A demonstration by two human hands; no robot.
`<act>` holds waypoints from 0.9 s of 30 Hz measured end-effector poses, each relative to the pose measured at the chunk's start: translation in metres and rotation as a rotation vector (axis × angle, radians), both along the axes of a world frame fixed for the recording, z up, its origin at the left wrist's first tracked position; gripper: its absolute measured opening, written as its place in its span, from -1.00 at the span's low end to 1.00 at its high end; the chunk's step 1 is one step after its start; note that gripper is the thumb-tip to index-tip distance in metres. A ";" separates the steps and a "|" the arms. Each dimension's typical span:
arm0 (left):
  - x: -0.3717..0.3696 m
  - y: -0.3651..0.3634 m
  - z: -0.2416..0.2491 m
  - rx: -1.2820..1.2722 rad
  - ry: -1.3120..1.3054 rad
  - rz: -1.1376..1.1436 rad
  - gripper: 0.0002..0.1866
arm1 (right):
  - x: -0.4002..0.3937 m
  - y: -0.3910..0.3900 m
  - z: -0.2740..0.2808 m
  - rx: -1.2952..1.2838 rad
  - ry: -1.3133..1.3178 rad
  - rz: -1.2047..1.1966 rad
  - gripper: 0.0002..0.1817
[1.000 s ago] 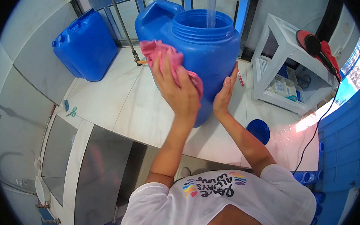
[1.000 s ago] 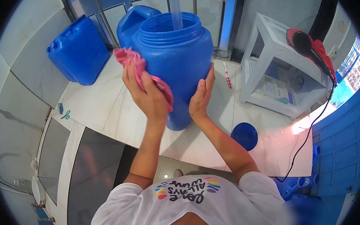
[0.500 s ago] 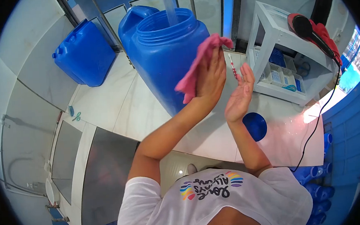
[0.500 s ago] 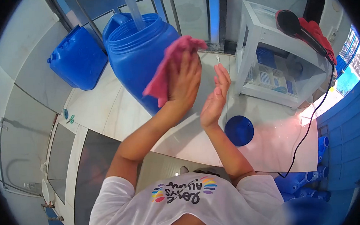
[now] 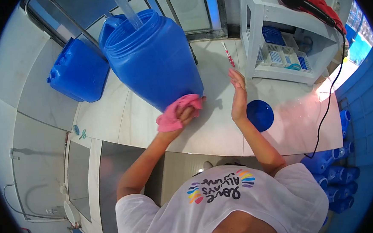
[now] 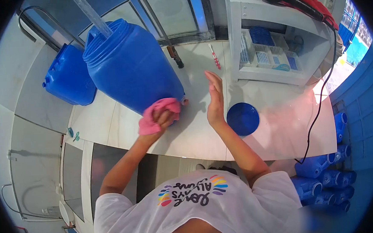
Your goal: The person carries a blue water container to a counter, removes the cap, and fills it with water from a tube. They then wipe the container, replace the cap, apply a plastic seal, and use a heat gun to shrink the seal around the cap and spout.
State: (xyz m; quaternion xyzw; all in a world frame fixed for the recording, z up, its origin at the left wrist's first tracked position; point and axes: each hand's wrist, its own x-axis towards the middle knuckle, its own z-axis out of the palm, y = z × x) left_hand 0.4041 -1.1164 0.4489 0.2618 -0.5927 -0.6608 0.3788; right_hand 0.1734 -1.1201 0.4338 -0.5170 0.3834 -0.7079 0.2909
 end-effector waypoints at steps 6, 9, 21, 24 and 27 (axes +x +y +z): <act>0.101 -0.052 -0.024 -1.472 -0.867 0.680 -0.36 | 0.057 -0.030 0.025 -0.015 -0.008 0.300 -0.43; 0.065 -0.073 0.071 -1.136 -0.233 1.161 -0.39 | 0.071 -0.030 0.031 0.008 -0.094 0.226 -0.48; 0.153 -0.206 -0.052 -0.002 0.399 0.833 -0.40 | 0.094 -0.032 0.026 0.057 0.107 -0.027 -0.53; 0.097 -0.122 -0.085 -0.056 0.371 0.962 -0.34 | 0.092 -0.027 0.027 0.076 0.102 0.021 -0.53; 0.027 -0.034 -0.089 -0.300 -0.062 1.230 -0.34 | 0.088 -0.024 0.030 0.069 0.084 0.077 -0.53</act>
